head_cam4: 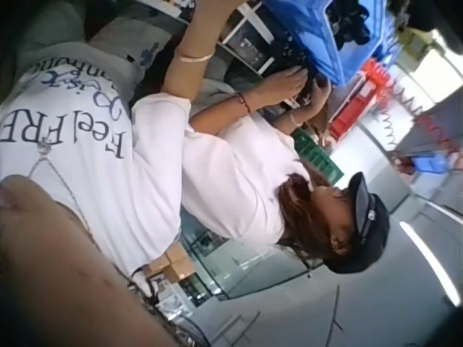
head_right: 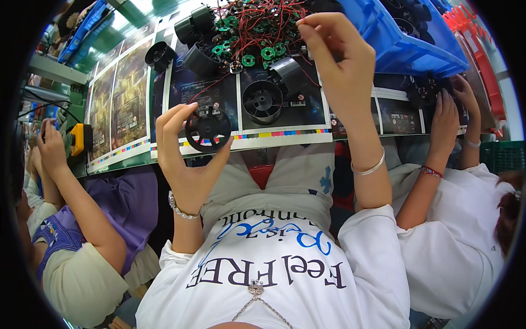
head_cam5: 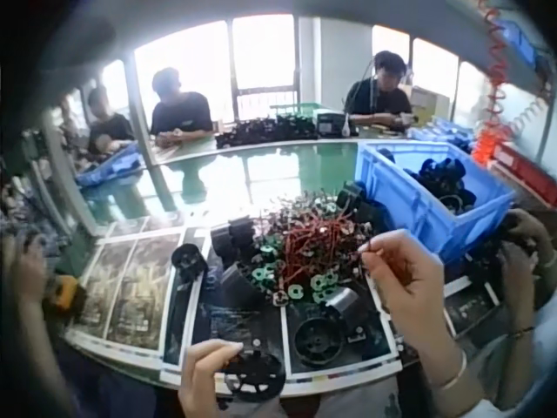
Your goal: Assembling small components and wire harnesses into circular plastic housings on a factory production line.
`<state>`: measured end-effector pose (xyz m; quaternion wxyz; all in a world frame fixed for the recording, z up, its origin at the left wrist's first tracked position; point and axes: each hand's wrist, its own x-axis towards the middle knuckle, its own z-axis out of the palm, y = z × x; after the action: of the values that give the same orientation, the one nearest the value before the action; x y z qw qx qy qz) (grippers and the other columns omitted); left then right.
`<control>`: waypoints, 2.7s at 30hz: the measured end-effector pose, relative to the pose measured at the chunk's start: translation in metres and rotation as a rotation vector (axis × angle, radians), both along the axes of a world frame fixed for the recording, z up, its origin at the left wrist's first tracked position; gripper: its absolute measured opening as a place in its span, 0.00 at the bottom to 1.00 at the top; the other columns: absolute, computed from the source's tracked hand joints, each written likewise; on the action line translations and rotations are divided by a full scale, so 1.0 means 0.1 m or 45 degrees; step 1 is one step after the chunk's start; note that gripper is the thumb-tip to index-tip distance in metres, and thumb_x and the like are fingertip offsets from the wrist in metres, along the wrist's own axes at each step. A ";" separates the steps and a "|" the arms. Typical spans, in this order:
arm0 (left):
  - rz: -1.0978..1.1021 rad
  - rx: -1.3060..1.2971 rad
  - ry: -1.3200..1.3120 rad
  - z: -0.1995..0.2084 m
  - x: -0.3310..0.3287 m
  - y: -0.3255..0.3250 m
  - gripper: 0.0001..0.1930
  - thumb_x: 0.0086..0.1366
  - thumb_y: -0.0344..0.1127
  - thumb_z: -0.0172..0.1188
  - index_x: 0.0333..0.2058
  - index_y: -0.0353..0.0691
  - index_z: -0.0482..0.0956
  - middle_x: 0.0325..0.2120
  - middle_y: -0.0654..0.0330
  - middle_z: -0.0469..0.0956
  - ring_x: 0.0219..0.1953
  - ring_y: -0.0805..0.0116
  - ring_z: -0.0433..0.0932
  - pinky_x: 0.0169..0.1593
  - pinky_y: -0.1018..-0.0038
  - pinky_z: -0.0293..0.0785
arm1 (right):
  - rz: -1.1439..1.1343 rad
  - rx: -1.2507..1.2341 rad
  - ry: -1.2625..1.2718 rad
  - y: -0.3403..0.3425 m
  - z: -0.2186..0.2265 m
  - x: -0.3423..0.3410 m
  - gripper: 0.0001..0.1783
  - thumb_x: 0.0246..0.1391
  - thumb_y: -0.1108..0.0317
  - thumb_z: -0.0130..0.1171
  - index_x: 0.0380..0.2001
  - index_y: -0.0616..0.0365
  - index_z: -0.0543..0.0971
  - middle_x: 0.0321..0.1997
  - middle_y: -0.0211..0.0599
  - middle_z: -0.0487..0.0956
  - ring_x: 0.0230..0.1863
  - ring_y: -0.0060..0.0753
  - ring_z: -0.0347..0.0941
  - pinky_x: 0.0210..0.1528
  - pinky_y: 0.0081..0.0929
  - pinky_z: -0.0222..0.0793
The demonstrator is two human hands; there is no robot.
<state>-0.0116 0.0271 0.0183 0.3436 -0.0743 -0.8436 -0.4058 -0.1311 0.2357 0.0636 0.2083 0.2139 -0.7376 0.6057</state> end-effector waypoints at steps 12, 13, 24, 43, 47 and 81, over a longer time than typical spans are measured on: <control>-0.041 0.030 -0.033 -0.08 0.00 0.01 0.35 0.38 0.22 0.69 0.51 0.41 0.75 0.47 0.57 0.73 0.43 0.62 0.72 0.47 0.71 0.72 | -0.440 0.495 0.729 0.04 0.08 -0.11 0.05 0.59 0.72 0.58 0.38 0.58 0.79 0.39 0.30 0.82 0.38 0.25 0.75 0.46 0.20 0.69; -0.042 0.029 -0.031 -0.08 -0.01 0.01 0.35 0.38 0.22 0.69 0.51 0.41 0.75 0.47 0.57 0.73 0.43 0.62 0.72 0.47 0.71 0.72 | -0.442 0.494 0.730 0.05 0.08 -0.11 0.05 0.59 0.72 0.58 0.38 0.58 0.79 0.39 0.30 0.82 0.38 0.25 0.75 0.46 0.20 0.69; -0.066 0.038 -0.051 -0.05 -0.01 0.04 0.34 0.39 0.22 0.70 0.50 0.41 0.74 0.48 0.57 0.74 0.45 0.61 0.73 0.48 0.71 0.73 | -0.508 0.321 0.417 0.07 0.08 -0.04 0.05 0.61 0.71 0.57 0.39 0.59 0.77 0.38 0.31 0.82 0.36 0.24 0.75 0.44 0.20 0.69; -0.164 0.288 -0.161 -0.10 0.17 0.02 0.39 0.44 0.20 0.71 0.48 0.44 0.53 0.46 0.51 0.70 0.41 0.63 0.78 0.45 0.73 0.77 | 0.243 0.657 0.568 -0.38 -0.06 0.87 0.08 0.40 0.78 0.67 0.29 0.62 0.83 0.20 0.27 0.71 0.16 0.21 0.60 0.17 0.17 0.55; -0.148 0.213 -0.145 -0.08 0.18 0.01 0.42 0.46 0.19 0.71 0.53 0.45 0.51 0.48 0.50 0.69 0.44 0.62 0.76 0.45 0.72 0.77 | 0.117 0.770 0.751 -0.39 -0.14 0.92 0.10 0.37 0.77 0.66 0.30 0.61 0.84 0.20 0.26 0.67 0.16 0.20 0.56 0.16 0.17 0.51; -0.136 -0.040 -0.195 0.12 0.31 0.05 0.36 0.38 0.19 0.69 0.52 0.40 0.77 0.50 0.56 0.79 0.29 0.75 0.76 0.25 0.83 0.69 | 0.327 0.520 0.272 -0.29 -0.21 0.86 0.12 0.39 0.81 0.66 0.32 0.62 0.81 0.34 0.34 0.75 0.22 0.24 0.65 0.23 0.18 0.63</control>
<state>0.0195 0.0320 0.0302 0.2547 -0.0934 -0.8685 -0.4148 -0.0448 0.2064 0.0423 0.1589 0.4063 -0.7851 0.4397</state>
